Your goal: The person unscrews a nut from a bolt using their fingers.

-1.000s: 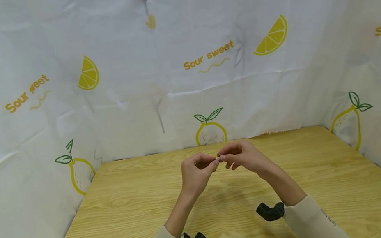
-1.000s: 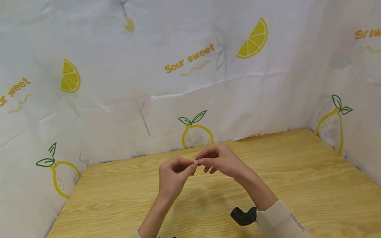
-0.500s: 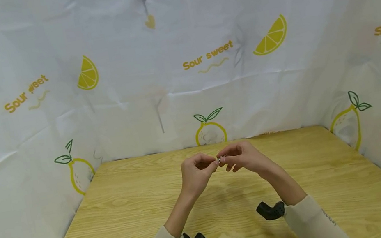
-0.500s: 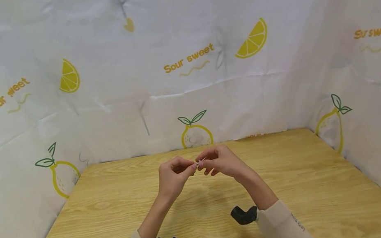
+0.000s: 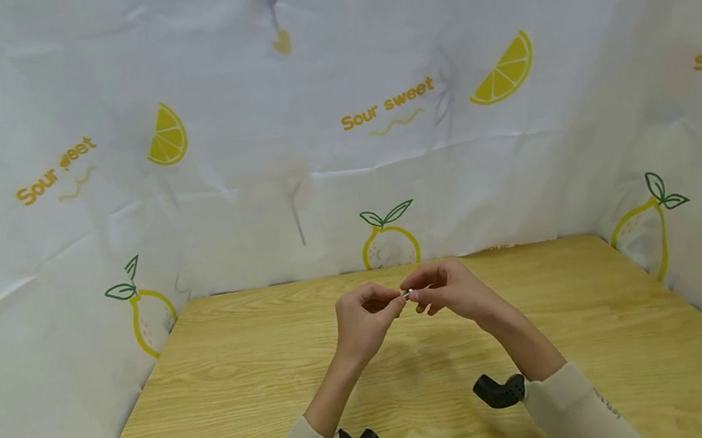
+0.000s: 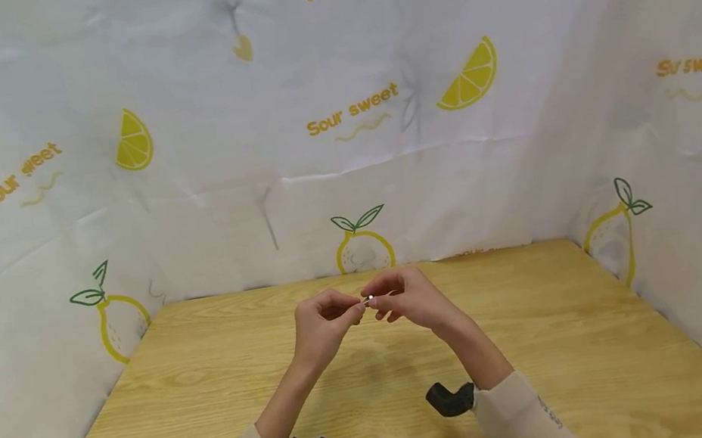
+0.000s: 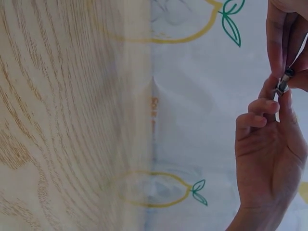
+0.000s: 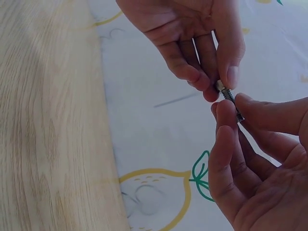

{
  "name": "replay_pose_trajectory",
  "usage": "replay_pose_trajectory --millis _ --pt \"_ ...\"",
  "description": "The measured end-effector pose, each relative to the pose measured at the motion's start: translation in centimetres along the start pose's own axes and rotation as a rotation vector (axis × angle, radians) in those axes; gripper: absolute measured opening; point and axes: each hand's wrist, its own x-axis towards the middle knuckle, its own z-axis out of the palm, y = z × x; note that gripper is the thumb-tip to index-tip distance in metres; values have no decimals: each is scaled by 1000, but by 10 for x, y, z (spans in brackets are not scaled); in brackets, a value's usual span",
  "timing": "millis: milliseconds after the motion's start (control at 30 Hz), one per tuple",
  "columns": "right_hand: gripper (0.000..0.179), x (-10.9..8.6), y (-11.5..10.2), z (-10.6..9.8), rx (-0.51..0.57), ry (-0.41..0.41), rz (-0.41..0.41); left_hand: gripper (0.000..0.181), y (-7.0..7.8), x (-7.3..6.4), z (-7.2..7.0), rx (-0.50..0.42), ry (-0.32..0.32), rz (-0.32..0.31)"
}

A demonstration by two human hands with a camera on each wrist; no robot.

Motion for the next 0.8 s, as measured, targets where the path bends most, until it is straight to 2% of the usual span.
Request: replay_pose_trajectory --millis 267,600,800 --pt "34 0 2 -1 13 -25 40 6 0 0 1 -16 6 -15" --pt "34 1 1 0 3 -7 15 8 -1 1 0 -11 22 5" --pt "34 0 3 0 16 -2 -4 7 -1 0 0 11 9 13"
